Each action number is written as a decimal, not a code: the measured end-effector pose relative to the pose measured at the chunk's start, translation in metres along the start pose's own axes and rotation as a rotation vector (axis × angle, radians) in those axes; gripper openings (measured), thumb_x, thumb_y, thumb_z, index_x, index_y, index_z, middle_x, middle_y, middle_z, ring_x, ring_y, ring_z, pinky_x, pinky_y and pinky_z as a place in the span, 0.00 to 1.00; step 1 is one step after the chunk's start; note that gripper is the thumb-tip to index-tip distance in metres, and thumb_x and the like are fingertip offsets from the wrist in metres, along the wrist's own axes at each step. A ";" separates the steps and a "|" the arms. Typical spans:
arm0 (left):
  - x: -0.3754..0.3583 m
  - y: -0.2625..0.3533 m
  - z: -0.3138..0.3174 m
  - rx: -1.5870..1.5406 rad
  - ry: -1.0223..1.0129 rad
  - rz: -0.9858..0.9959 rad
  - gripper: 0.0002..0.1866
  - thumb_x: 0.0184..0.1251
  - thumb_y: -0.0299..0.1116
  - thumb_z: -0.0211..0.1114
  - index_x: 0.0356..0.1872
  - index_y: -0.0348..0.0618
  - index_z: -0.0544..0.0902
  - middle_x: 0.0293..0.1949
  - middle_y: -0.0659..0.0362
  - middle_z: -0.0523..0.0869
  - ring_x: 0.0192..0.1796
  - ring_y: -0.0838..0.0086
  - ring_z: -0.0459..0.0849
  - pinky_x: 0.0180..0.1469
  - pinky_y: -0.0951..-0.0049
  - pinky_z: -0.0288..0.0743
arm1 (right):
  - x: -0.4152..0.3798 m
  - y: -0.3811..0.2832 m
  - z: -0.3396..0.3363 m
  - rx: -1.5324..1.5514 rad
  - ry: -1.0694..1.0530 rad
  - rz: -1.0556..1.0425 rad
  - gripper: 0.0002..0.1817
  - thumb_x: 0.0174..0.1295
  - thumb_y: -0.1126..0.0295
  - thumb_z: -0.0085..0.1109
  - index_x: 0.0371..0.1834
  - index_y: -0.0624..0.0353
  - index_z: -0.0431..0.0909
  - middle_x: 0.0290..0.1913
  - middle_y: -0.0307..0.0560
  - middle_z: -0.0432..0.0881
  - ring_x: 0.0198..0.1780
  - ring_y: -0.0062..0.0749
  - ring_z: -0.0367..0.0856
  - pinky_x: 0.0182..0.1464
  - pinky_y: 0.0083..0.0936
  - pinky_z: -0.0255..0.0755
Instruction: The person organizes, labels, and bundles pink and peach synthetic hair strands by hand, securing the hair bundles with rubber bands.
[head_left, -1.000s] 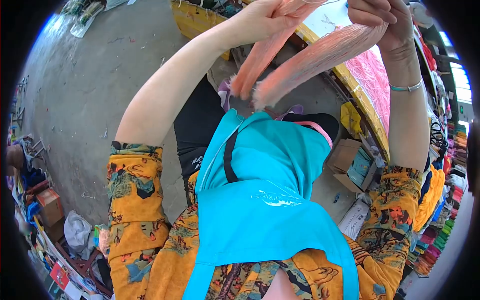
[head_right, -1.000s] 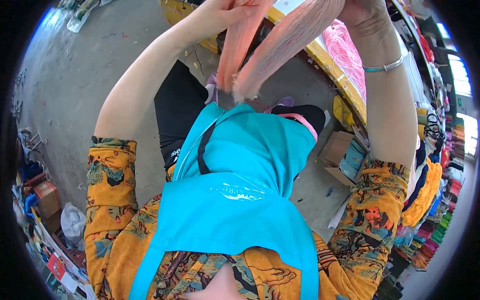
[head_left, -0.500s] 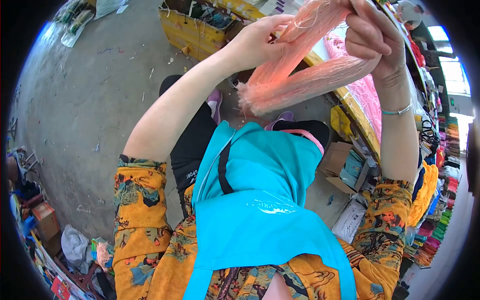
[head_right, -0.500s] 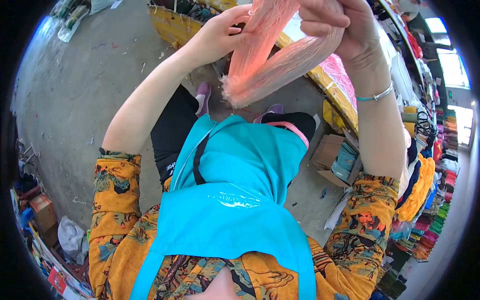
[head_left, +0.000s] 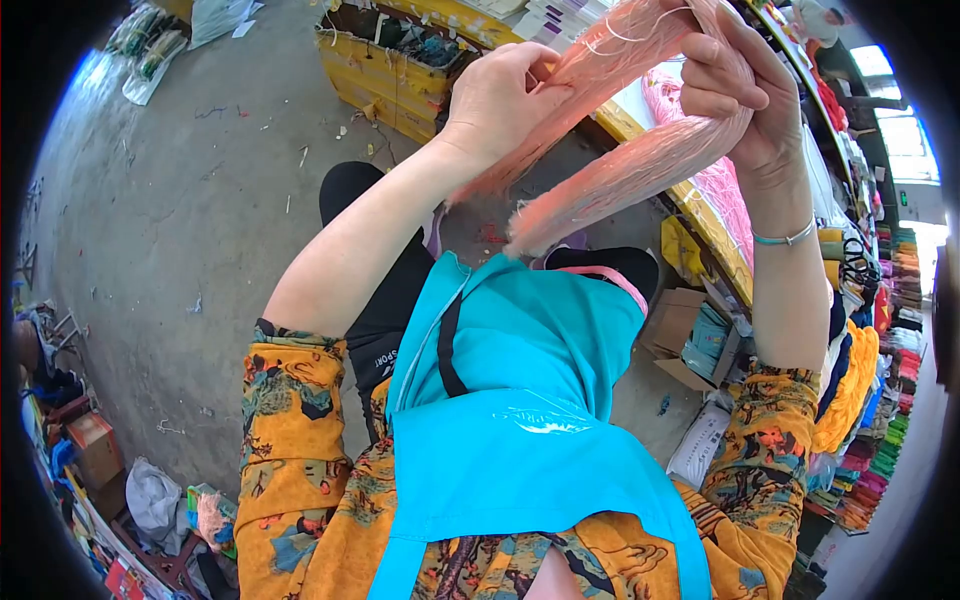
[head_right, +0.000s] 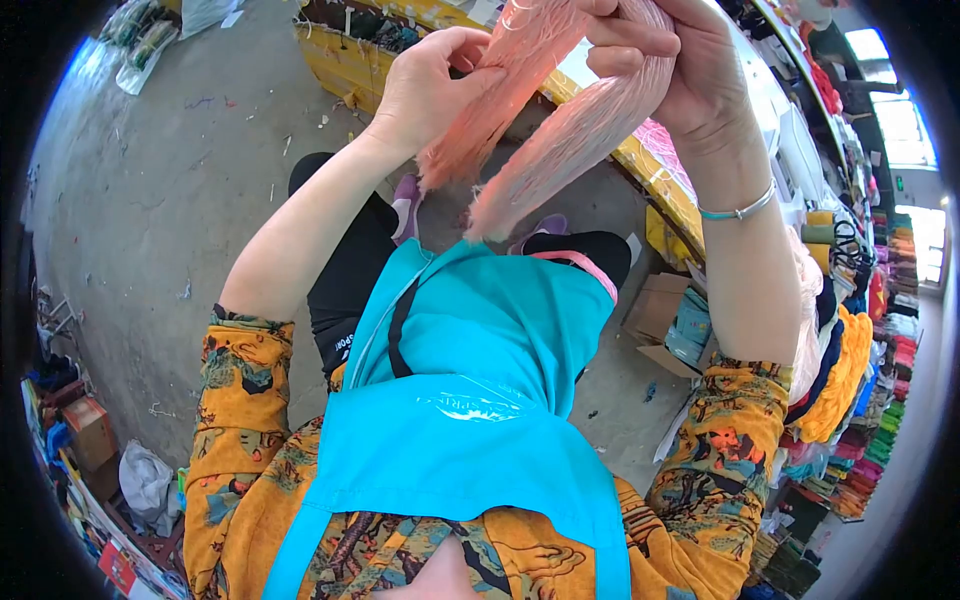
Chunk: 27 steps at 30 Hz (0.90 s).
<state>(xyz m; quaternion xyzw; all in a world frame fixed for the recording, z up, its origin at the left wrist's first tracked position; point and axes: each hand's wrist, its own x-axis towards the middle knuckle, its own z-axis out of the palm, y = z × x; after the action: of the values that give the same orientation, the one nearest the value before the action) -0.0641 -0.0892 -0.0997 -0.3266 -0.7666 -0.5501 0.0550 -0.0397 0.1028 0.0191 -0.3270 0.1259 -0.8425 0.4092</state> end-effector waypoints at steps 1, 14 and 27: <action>0.001 0.002 -0.002 0.000 0.042 0.011 0.17 0.63 0.33 0.70 0.53 0.42 0.82 0.37 0.59 0.85 0.41 0.74 0.84 0.46 0.75 0.80 | 0.001 -0.001 0.000 0.131 -0.297 0.074 0.21 0.75 0.60 0.45 0.61 0.65 0.72 0.30 0.42 0.83 0.15 0.10 0.65 0.25 0.15 0.67; 0.007 -0.020 -0.011 -0.286 0.063 -0.058 0.12 0.69 0.32 0.63 0.47 0.37 0.85 0.39 0.58 0.87 0.39 0.74 0.85 0.43 0.75 0.78 | 0.010 0.013 0.068 -0.383 0.761 -0.152 0.21 0.77 0.61 0.43 0.62 0.67 0.69 0.40 0.52 0.86 0.19 0.12 0.71 0.29 0.17 0.73; -0.001 -0.022 -0.034 -0.537 -0.299 -0.077 0.15 0.75 0.42 0.56 0.46 0.43 0.84 0.30 0.66 0.79 0.37 0.83 0.75 0.41 0.79 0.70 | -0.001 0.011 0.070 -0.339 0.708 -0.119 0.23 0.79 0.57 0.38 0.65 0.65 0.66 0.31 0.37 0.78 0.22 0.12 0.71 0.34 0.21 0.74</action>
<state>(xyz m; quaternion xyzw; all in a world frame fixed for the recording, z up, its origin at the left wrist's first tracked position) -0.0852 -0.1232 -0.1048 -0.3774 -0.6052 -0.6806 -0.1675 0.0136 0.1001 0.0662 -0.0859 0.3774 -0.8927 0.2310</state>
